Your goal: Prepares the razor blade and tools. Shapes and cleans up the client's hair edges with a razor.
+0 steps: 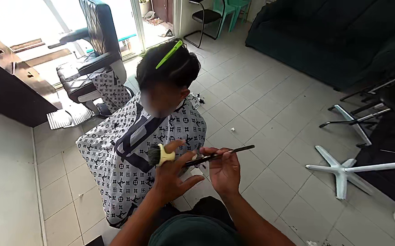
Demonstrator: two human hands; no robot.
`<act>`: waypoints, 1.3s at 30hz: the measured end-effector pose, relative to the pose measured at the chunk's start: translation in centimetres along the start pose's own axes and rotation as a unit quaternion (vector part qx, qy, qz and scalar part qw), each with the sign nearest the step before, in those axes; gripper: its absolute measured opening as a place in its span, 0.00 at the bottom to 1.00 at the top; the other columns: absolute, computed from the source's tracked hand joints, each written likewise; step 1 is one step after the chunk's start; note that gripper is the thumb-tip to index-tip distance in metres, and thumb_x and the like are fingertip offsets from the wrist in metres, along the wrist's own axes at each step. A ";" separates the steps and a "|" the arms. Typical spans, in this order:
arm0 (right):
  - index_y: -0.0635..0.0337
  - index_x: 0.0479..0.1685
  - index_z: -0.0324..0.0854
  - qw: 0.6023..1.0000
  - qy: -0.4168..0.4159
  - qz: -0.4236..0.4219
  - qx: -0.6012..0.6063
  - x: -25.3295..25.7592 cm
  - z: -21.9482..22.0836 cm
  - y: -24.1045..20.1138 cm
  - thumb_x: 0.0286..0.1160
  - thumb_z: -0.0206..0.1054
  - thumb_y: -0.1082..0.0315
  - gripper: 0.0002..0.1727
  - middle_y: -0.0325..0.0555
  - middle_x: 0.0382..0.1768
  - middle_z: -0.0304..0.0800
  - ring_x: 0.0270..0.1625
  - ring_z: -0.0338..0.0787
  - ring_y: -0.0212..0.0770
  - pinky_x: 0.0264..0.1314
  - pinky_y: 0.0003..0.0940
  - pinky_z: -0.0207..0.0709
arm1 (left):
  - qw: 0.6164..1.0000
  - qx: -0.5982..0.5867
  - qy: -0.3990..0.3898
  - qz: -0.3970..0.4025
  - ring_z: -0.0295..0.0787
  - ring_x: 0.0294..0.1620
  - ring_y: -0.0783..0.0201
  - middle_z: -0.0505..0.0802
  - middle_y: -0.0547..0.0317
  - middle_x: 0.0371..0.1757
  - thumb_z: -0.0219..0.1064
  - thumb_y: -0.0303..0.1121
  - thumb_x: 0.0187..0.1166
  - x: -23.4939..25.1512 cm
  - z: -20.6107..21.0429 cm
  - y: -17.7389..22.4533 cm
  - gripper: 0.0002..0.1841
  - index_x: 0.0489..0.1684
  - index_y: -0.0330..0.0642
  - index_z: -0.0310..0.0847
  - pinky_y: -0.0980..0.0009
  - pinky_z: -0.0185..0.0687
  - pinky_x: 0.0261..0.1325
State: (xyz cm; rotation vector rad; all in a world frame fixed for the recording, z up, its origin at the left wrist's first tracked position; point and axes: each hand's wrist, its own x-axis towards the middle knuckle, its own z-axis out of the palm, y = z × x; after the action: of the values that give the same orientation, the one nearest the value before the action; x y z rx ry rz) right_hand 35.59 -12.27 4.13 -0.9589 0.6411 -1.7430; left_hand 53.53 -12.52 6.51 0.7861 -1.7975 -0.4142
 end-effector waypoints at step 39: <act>0.62 0.45 0.94 0.701 -0.303 -0.120 -0.635 22.7 6.8 1.0 0.78 0.71 0.67 0.09 0.57 0.45 0.93 0.48 0.93 0.56 0.53 0.54 0.84 | 0.940 0.180 0.005 -0.289 0.70 0.82 0.37 0.72 0.36 0.85 0.94 0.44 0.46 17.9 -5.6 -15.0 0.71 0.97 0.49 0.41 0.37 0.66 0.80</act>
State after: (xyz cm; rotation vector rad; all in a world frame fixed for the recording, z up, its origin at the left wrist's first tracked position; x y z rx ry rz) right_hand 37.71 -33.74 14.05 -2.5121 1.3177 -0.8214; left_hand 59.77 -35.05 11.73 1.5846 -1.6291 -0.4602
